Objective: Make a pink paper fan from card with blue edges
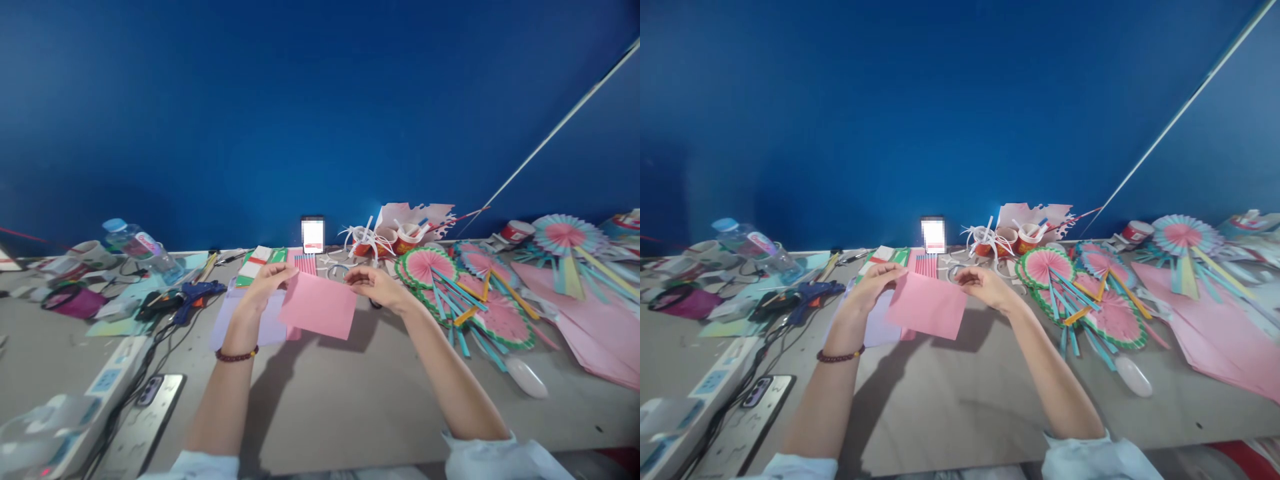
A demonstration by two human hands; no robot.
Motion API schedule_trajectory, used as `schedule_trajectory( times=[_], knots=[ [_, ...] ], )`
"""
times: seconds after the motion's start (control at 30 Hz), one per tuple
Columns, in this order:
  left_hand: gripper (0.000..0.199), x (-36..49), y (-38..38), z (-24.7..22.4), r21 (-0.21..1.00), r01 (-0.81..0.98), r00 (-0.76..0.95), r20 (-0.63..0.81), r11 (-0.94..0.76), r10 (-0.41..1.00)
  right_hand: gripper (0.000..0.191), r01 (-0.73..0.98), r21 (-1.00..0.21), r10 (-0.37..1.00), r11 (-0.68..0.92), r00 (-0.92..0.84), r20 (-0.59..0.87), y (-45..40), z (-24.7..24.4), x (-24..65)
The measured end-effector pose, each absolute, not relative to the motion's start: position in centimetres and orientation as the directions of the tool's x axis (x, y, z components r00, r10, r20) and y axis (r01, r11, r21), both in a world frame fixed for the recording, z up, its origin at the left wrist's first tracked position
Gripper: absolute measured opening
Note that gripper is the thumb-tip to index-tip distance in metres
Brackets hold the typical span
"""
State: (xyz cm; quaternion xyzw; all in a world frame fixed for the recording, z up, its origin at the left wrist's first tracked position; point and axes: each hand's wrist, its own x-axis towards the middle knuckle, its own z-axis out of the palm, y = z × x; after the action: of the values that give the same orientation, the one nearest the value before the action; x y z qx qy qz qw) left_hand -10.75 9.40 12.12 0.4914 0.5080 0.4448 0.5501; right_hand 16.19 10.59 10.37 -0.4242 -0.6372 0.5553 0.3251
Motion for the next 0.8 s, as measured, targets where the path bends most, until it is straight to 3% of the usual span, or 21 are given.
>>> schedule_trajectory(
  times=[0.2, 0.5, 0.8],
  knots=[
    [0.033, -10.54, 9.56, 11.84, 0.991, 0.052, 0.166, -0.132, 0.125, 0.977, 0.04, 0.221, -0.975, 0.893, -0.033, -0.432, -0.128, 10.83, 9.62, 16.48],
    [0.035, -10.46, 9.89, 11.26, 0.996, 0.072, 0.148, -0.068, 0.058, 0.987, 0.031, 0.226, -0.97, 0.907, 0.088, -0.422, -0.016, 10.54, 10.17, 16.18],
    [0.032, -9.79, 9.78, 11.24, 0.991, 0.13, 0.1, 0.017, -0.03, 0.995, 0.023, 0.231, -0.971, 0.914, 0.06, -0.404, -0.04, 10.52, 10.16, 15.97]
  ],
)
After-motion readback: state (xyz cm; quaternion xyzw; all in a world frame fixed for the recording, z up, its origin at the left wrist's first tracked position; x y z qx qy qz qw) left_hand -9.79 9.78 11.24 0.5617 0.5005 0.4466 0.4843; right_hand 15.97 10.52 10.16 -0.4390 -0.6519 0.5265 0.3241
